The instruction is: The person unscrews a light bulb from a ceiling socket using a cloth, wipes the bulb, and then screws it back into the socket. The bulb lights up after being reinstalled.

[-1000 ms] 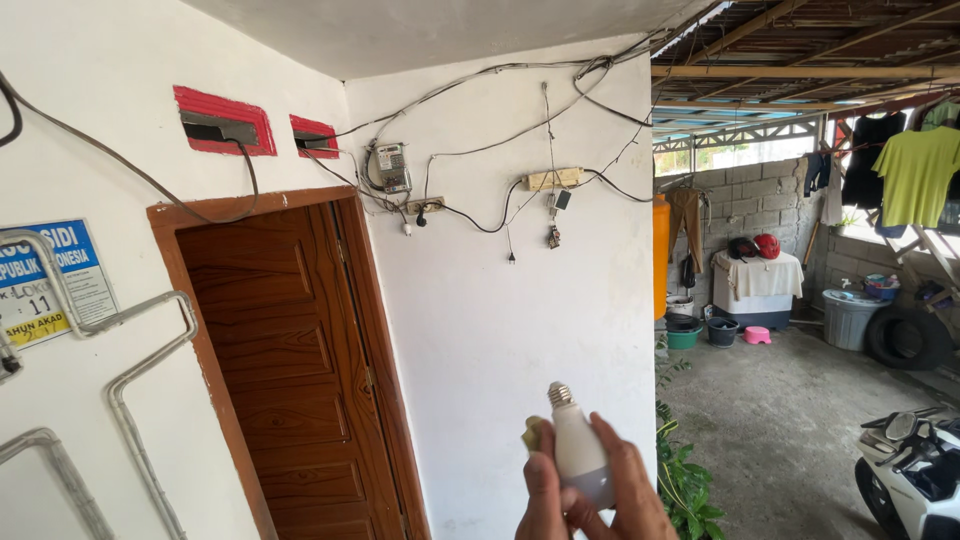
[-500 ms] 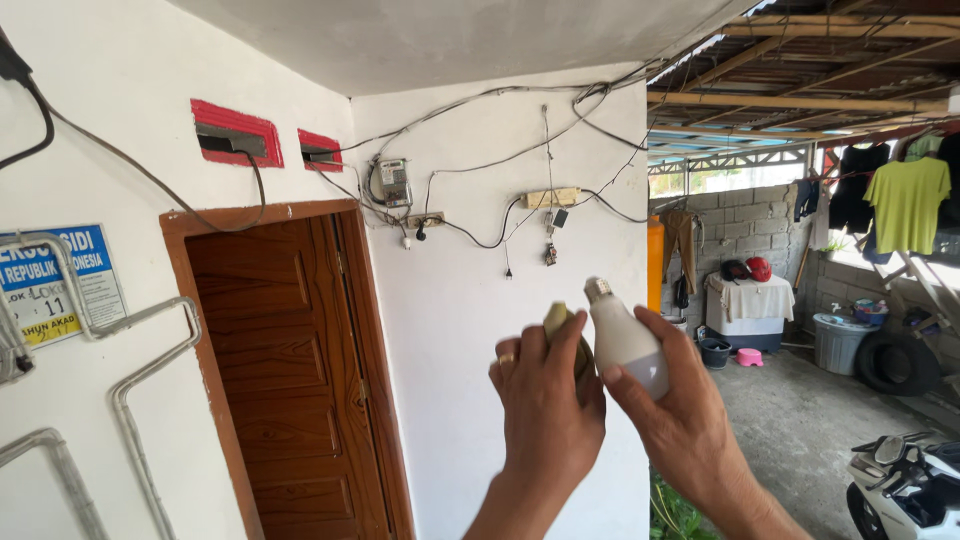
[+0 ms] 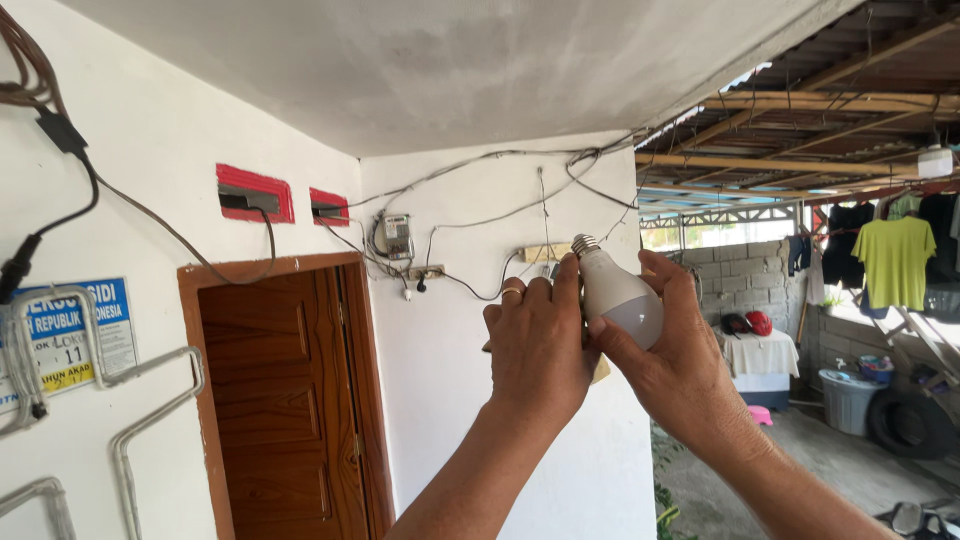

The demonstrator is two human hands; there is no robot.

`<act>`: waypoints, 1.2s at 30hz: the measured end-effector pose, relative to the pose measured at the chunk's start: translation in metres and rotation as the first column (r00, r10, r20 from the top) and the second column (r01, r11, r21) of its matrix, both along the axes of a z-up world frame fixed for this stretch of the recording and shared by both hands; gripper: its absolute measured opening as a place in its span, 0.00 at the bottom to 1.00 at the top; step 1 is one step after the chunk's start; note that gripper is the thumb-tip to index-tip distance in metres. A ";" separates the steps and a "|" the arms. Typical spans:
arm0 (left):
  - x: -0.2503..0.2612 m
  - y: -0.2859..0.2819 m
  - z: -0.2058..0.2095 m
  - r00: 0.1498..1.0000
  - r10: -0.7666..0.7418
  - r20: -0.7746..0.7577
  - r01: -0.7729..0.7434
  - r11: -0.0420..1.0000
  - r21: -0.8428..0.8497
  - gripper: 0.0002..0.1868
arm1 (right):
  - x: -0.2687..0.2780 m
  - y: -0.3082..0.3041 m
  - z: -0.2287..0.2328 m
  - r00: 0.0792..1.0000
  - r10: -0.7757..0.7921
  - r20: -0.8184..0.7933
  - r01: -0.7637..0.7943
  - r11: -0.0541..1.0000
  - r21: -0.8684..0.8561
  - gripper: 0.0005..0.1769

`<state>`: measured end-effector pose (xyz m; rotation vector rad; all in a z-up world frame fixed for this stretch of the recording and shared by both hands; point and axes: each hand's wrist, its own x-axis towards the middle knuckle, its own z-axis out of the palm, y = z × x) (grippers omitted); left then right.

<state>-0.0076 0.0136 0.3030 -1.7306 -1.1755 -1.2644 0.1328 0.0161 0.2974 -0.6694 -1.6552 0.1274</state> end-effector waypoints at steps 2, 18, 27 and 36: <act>-0.003 0.004 0.010 1.000 -0.001 -0.010 0.001 1.000 0.018 0.41 | -0.004 -0.002 0.010 0.999 -0.046 -0.010 0.046 0.999 -0.014 0.42; -0.010 0.002 0.088 0.976 0.166 -0.144 -0.160 0.986 0.055 0.44 | -0.019 0.006 0.086 0.984 -0.180 0.009 0.176 0.966 0.189 0.41; -0.019 -0.002 0.113 0.972 0.153 -0.177 -0.141 0.987 0.080 0.44 | -0.025 -0.005 0.105 0.994 -0.110 -0.019 0.110 0.932 0.346 0.41; -0.025 -0.013 0.127 0.964 0.089 -0.249 -0.054 0.988 0.145 0.48 | -0.023 -0.022 0.131 0.997 -0.050 -0.057 0.065 0.956 0.286 0.39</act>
